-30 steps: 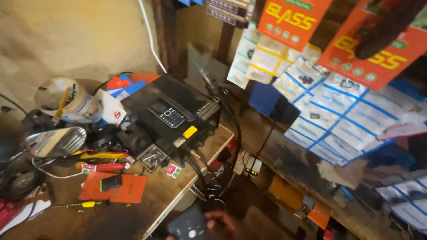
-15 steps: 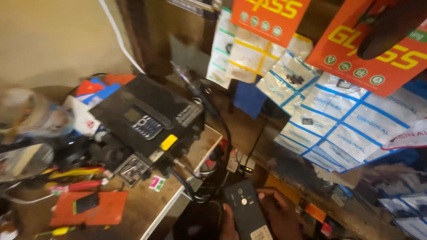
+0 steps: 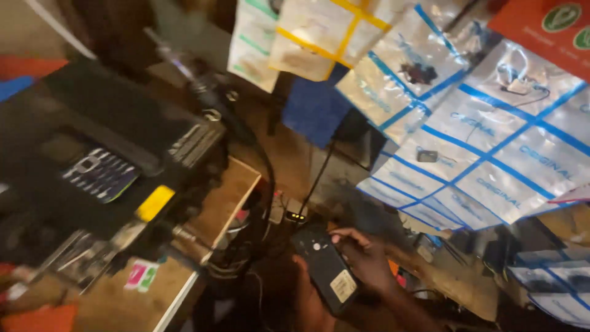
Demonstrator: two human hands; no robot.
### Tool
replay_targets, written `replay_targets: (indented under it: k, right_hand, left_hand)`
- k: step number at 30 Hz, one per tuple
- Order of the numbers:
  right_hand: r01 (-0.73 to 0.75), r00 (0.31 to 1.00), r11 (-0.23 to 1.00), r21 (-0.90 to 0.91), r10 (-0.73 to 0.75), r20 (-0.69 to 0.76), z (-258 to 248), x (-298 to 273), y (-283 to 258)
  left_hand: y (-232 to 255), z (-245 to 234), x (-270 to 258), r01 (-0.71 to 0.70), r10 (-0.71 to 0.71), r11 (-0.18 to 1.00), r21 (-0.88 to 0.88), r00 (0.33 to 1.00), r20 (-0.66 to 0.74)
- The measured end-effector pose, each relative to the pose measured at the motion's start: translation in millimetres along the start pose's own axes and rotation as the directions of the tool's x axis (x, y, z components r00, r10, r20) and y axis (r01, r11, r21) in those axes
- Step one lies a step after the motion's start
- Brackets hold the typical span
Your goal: Disassembling a mobile phone using a screwdriver and prying tools on a workbench.
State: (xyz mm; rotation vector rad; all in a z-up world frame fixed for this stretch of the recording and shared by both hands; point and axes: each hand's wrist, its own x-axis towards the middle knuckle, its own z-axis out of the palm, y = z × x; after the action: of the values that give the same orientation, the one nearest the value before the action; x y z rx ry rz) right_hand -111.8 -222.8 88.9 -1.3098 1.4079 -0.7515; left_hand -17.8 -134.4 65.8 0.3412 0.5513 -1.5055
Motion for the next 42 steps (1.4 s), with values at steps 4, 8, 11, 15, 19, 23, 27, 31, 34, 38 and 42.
replay_targets:
  k: [4,8,11,15,19,23,27,31,34,38,42]
  right_hand:
    - [0.624,0.767,0.718,-0.309,-0.637,0.071,-11.4,29.0,3.9]
    - [0.362,0.817,0.482,-0.798,-0.576,0.022,-32.4,64.4,-21.2]
    - [0.114,0.971,0.517,-0.849,-0.237,-0.014,-22.5,68.0,-49.5]
    - [0.221,0.948,0.500,-0.837,-0.312,0.064,-22.0,81.2,-26.9]
    - [0.402,0.875,0.423,-0.812,-0.437,0.206,-17.8,68.5,-16.7]
    - [0.600,0.649,0.116,-0.792,-0.649,0.396,-30.3,79.3,29.8]
    - [0.514,0.617,0.024,-0.857,-0.705,0.351,-36.1,76.1,69.8]
    - [0.456,0.656,0.088,-0.885,-0.705,0.268,-27.0,75.2,87.7]
    - [0.505,0.749,0.449,-0.738,-0.652,0.116,-23.4,60.2,66.2]
    - [0.059,0.994,0.950,0.308,-0.029,-0.103,-30.7,48.5,21.3]
    - [-0.144,0.989,0.888,0.437,0.121,0.080,-16.1,10.8,-17.8]
  left_hand:
    - [9.9,11.9,-4.9,0.036,-0.034,0.998,0.061,0.999,-0.043]
    - [9.5,13.0,-4.9,-0.048,0.053,0.994,0.102,0.997,-0.048]
    - [17.9,23.2,-3.9,-0.002,0.015,0.993,0.121,0.994,-0.106]
    - [26.9,30.5,-12.3,0.003,0.008,0.990,0.141,0.997,-0.076]
    - [21.3,20.7,-4.1,-0.101,0.103,0.990,0.096,0.995,-0.011]
    - [25.5,24.6,-9.3,-0.096,0.101,0.992,0.083,0.993,-0.065]
    - [22.5,17.1,-9.7,-0.105,0.106,0.990,0.096,0.994,-0.003]
    - [28.6,25.0,-19.1,-0.051,0.058,0.993,0.106,0.997,-0.056]
    - [20.6,18.0,-12.8,-0.241,0.244,0.967,0.081,0.969,-0.027]
    - [20.8,-10.9,-7.1,-0.141,0.140,0.988,0.057,0.990,0.019]
    - [30.2,-67.3,3.4,0.132,-0.118,0.991,-0.032,0.954,0.276]
